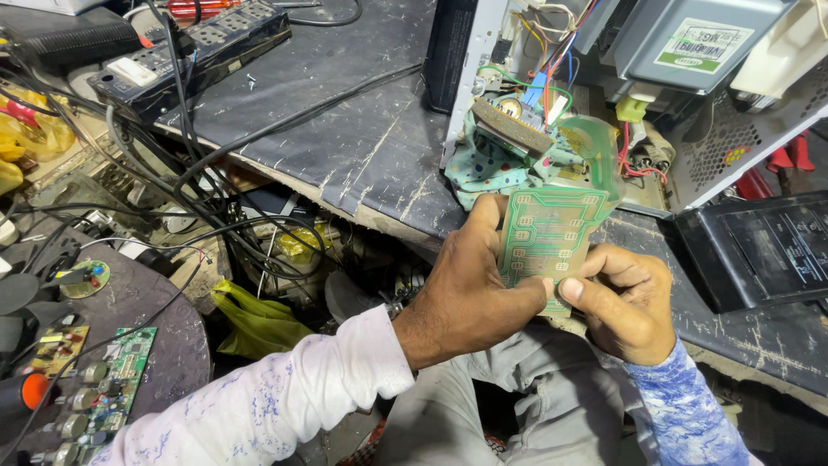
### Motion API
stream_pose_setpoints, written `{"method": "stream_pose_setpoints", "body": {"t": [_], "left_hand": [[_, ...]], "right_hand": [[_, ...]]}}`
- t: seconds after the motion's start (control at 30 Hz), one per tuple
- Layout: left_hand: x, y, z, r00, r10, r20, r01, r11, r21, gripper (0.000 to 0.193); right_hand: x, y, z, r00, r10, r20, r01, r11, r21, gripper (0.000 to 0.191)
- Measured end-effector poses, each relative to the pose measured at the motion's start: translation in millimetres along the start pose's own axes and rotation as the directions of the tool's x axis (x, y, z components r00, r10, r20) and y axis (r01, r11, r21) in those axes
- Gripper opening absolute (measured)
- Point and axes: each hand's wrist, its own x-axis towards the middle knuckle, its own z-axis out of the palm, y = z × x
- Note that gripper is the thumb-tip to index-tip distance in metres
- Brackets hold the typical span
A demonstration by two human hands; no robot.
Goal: The person holds a green circuit board removed from an opened television chassis and repeatedly turns it over, viewing both sides and its edge connector while seated at a cluttered repair bench. They continue handling and repositioning the board without using any tools.
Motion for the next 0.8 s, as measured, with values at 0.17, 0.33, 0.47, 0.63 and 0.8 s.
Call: {"method": "stream_pose_setpoints", "body": {"t": [0.17,0.33,0.47,0.63,0.8], "left_hand": [[0.3,-3.5,-3.5,0.986,-0.129,0.108,0.153,0.954,-0.258,0.057],[-0.1,-3.9,-9.3,0.958,-0.253,0.137,0.27,0.955,-0.119,0.055],[-0.6,-2.3,-9.5,0.974,-0.216,0.062,0.222,0.967,-0.122,0.056],[-1.4,-1.9,-13.7,0.979,-0.197,0.054,0.201,0.977,-0.074,0.066],[-4.2,-4.8,-15.7,0.986,-0.163,0.029,0.165,0.981,-0.101,0.054]], "right_hand": [[2.9,0.3,1.7,0.998,0.003,-0.056,0.006,0.986,0.166,0.005],[2.7,-0.8,4.3,0.996,-0.002,-0.085,0.017,0.985,0.169,0.004],[1.6,1.0,5.4,0.997,-0.018,-0.079,0.028,0.991,0.132,0.004],[3.7,-5.8,10.9,0.999,-0.022,-0.03,0.026,0.992,0.127,0.006],[-2.6,-29.3,24.5,0.995,0.092,0.044,-0.091,0.995,-0.037,0.033]]}}
